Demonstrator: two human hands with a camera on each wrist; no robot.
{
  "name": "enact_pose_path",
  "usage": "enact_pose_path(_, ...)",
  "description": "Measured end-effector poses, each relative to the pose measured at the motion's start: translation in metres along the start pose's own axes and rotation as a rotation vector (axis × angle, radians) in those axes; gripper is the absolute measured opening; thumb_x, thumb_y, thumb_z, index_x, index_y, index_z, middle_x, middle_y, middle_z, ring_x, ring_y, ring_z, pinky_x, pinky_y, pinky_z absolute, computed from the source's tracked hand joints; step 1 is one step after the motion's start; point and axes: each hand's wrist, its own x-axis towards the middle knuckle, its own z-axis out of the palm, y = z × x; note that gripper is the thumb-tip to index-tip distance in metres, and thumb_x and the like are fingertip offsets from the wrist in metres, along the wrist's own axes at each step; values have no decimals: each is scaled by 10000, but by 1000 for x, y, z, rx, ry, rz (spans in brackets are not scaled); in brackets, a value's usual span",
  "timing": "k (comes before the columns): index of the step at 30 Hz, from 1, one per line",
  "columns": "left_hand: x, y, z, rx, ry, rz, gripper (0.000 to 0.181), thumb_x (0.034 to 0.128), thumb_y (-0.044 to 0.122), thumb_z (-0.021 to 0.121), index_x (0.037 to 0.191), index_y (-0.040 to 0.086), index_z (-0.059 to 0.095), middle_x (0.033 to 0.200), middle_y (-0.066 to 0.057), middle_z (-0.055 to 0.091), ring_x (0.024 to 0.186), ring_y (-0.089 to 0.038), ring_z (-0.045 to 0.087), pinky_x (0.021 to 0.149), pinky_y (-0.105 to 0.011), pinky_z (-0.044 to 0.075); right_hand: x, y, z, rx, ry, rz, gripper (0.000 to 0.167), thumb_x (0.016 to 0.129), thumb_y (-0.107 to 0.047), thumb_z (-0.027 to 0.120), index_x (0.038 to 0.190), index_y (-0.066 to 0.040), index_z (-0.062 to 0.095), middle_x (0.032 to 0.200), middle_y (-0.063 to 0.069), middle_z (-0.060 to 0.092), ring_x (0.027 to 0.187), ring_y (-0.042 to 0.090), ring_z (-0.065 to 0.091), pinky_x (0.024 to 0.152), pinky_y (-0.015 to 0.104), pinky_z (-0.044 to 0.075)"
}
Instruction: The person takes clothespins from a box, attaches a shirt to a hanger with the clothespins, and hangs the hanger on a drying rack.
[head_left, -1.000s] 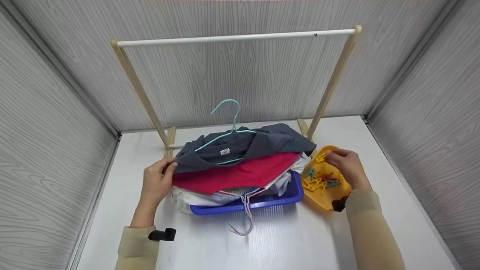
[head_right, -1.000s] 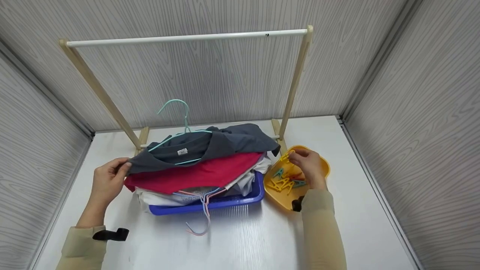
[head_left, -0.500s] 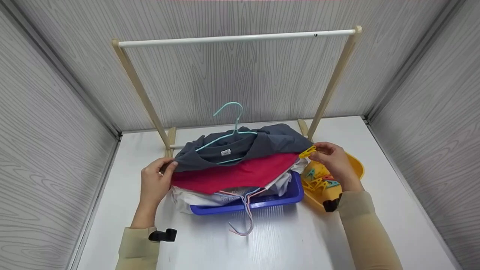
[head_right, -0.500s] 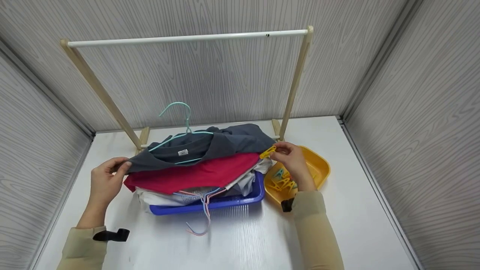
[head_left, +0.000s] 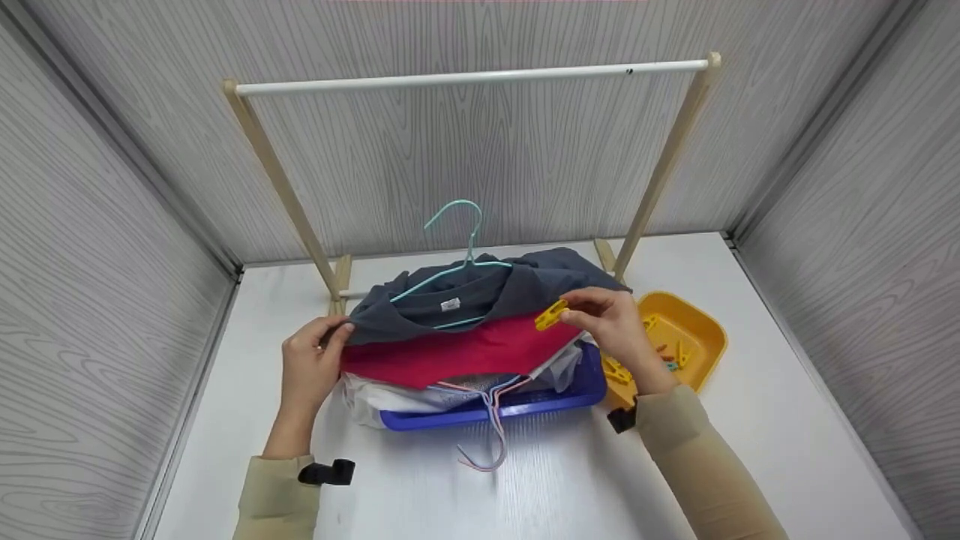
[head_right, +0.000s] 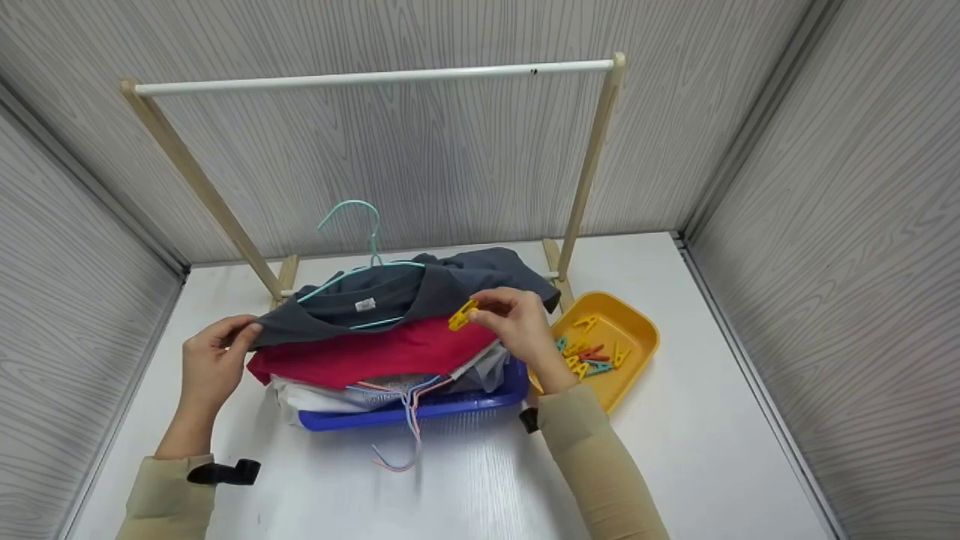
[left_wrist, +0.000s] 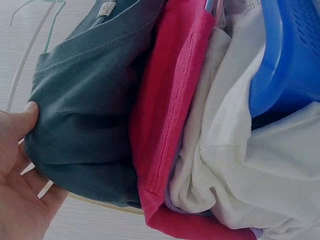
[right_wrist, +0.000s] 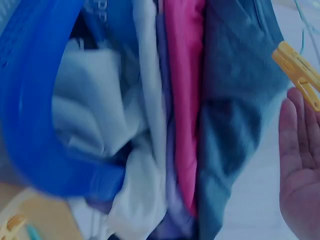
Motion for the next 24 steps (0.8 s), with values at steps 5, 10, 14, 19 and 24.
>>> enact_pose_path(5,0,0,1,-14,-2,-1,76,885,4,713,949,-35,725,871,-106,715,733,-133,592,681,-109,422,0,-32,29,-86,-11,-219,104,810,94,742,913,79,735,879,190,704,765,205,657,711,200,539)
enact_pose_path(10,-1,1,1,-40,-7,-4,65,893,5,703,939,-32,729,853,-92,707,720,-121,578,664,-118,420,3,-56,50,-108,-24,-396,100,761,137,758,840,84,727,811,183,700,735,266,669,689,199,527)
enact_pose_path(14,-1,2,2,-40,-3,-4,64,894,2,700,936,-38,727,860,-98,710,747,-145,612,684,-107,432,8,-67,65,-112,-37,-496,124,728,153,770,817,81,724,782,172,697,707,261,671,665,215,531)
enact_pose_path(19,-2,3,3,-23,2,17,63,890,-5,701,934,-46,720,853,-111,707,770,-192,640,712,-106,437,12,-81,81,-125,-57,-602,162,693,169,785,813,78,726,770,159,697,688,248,676,634,239,545)
enact_pose_path(24,-3,3,4,-12,14,36,55,888,-12,701,929,-41,723,838,-109,705,760,-216,644,712,-111,437,18,-79,96,-117,-84,-658,171,683,177,789,806,73,730,769,150,701,688,257,685,624,263,558)
